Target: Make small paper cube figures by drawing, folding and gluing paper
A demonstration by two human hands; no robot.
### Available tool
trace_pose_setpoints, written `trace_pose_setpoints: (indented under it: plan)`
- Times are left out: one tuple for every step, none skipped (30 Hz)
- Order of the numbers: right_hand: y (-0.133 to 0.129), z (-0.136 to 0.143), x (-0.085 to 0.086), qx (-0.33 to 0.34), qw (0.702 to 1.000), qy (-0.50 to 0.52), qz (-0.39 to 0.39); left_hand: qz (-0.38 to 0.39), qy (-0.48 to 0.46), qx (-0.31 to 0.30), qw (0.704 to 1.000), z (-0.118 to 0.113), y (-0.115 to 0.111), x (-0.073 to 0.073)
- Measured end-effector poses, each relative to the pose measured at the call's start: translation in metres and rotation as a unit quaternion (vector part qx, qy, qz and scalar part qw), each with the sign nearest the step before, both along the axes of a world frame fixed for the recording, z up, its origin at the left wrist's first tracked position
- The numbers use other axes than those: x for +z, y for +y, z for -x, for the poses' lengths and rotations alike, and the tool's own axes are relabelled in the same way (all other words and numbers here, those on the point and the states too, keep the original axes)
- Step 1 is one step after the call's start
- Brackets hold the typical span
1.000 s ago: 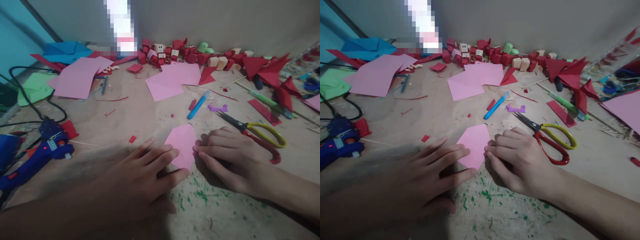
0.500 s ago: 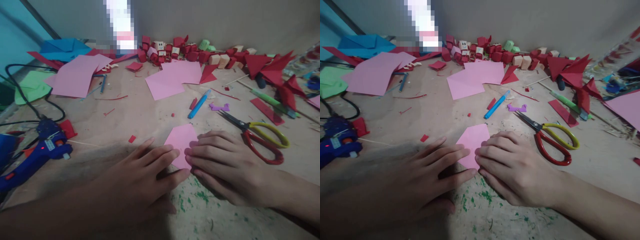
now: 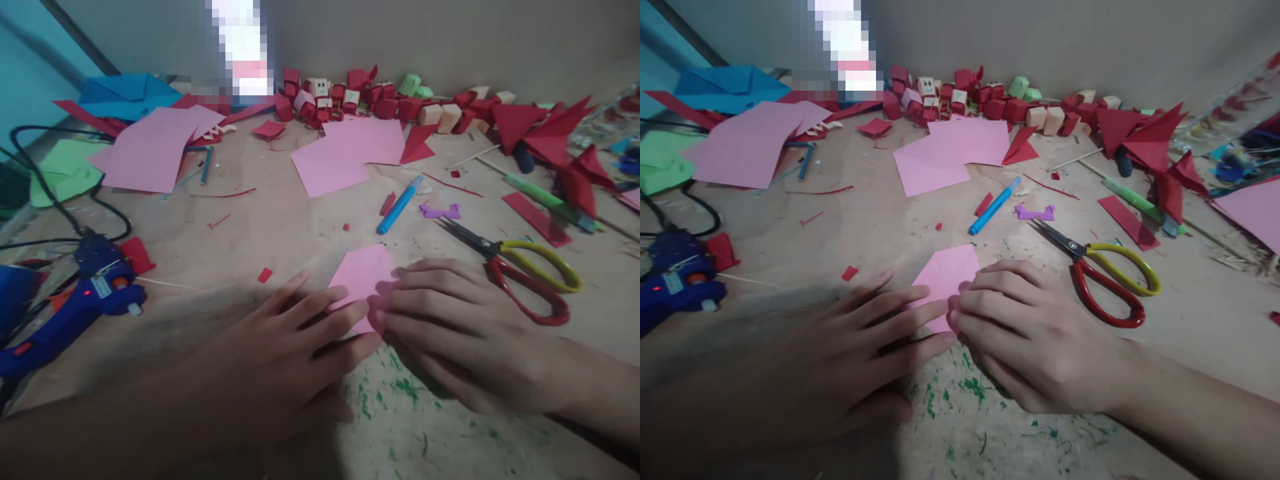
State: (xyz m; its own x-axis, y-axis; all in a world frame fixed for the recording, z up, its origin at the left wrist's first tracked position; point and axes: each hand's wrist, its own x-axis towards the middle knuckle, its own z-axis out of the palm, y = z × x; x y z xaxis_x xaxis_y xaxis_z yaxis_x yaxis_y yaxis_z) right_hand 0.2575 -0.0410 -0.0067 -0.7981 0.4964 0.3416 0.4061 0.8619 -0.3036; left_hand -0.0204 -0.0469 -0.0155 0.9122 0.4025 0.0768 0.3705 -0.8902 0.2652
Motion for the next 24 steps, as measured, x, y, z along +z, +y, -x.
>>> trace_pose_setpoints:
  plan:
    - [-0.0005,-0.0007,0.0007,0.008,1.0,0.0,-0.002,0.003,0.003,0.0,1.0,0.0002,0.0001,0.0]
    - [-0.0011,-0.0013,0.0014,0.016,1.0,-0.003,0.001,0.003,0.004,-0.001,1.0,0.0004,0.0001,0.0002]
    - [-0.0015,-0.0016,0.002,0.024,1.0,-0.01,0.008,0.003,0.005,-0.002,1.0,0.0005,0.0003,0.0004]
    - [-0.0019,-0.0015,0.0025,0.028,0.999,-0.017,0.017,0.002,0.006,-0.004,1.0,0.0006,0.0004,0.0007]
    - [-0.002,-0.0013,0.0026,0.03,0.999,-0.024,0.026,0.003,0.008,-0.005,1.0,0.0005,0.0006,0.0008]
    - [-0.002,-0.0009,0.0024,0.027,0.999,-0.028,0.034,0.003,0.007,-0.005,1.0,0.0004,0.0008,0.0007]
    - [-0.0017,-0.0004,0.0019,0.018,0.999,-0.028,0.039,0.005,0.006,-0.005,1.0,0.0002,0.0011,0.0006]
    - [-0.0012,0.0001,0.0011,0.006,0.999,-0.023,0.041,0.006,0.004,-0.004,1.0,0.0,0.0013,0.0003]
    - [-0.0006,0.0004,0.0002,-0.007,0.999,-0.017,0.042,0.008,0.004,-0.004,1.0,-0.0002,0.0014,0.0001]
    - [0.0002,0.0006,-0.0009,-0.022,0.999,-0.012,0.041,0.011,0.007,-0.003,1.0,-0.0004,0.0016,-0.0001]
    - [0.001,0.0006,-0.0018,-0.037,0.999,-0.006,0.04,0.013,0.009,-0.003,1.0,-0.0005,0.0017,-0.0001]
    - [0.0017,0.0005,-0.0025,-0.05,0.998,0.0,0.039,0.015,0.01,-0.003,1.0,-0.0005,0.0017,0.0002]
    - [0.0023,0.0003,-0.0029,-0.062,0.997,0.002,0.039,0.018,0.015,-0.003,1.0,-0.0004,0.0017,0.0007]
    - [0.0028,0.0001,-0.003,-0.076,0.996,0.004,0.037,0.018,0.015,-0.002,1.0,-0.0002,0.0016,0.0014]
    - [0.0031,-0.0001,-0.0028,-0.089,0.995,0.007,0.034,0.018,0.015,-0.003,1.0,0.0,0.0015,0.0021]
    - [0.0033,-0.0002,-0.0024,-0.103,0.994,0.009,0.032,0.018,0.014,-0.001,1.0,0.0002,0.0014,0.0027]
    - [0.0034,-0.0002,-0.0018,-0.118,0.992,0.012,0.029,0.019,0.013,-0.001,1.0,0.0004,0.0013,0.0033]
    - [0.0035,-0.0001,-0.0013,-0.133,0.991,0.013,0.027,0.021,0.013,0.0,1.0,0.0005,0.0011,0.0035]
    - [0.0037,0.0002,-0.0009,-0.146,0.989,0.014,0.026,0.022,0.011,-0.001,1.0,0.0005,0.0011,0.0036]
    - [0.0039,0.0007,-0.0005,-0.158,0.987,0.012,0.025,0.021,0.008,-0.002,1.0,0.0004,0.0012,0.0035]
    - [0.0043,0.0011,-0.0003,-0.17,0.985,0.009,0.024,0.021,0.009,-0.003,1.0,0.0004,0.0013,0.0033]
    - [0.0047,0.0016,-0.0001,-0.183,0.983,0.006,0.022,0.018,0.008,-0.005,1.0,0.0003,0.0015,0.0032]
    - [0.0053,0.002,0.0,-0.198,0.98,0.005,0.021,0.015,0.009,-0.008,1.0,0.0002,0.0018,0.0031]
    - [0.0058,0.0024,0.0001,-0.214,0.977,0.006,0.022,0.012,0.008,-0.009,1.0,0.0001,0.0021,0.0033]
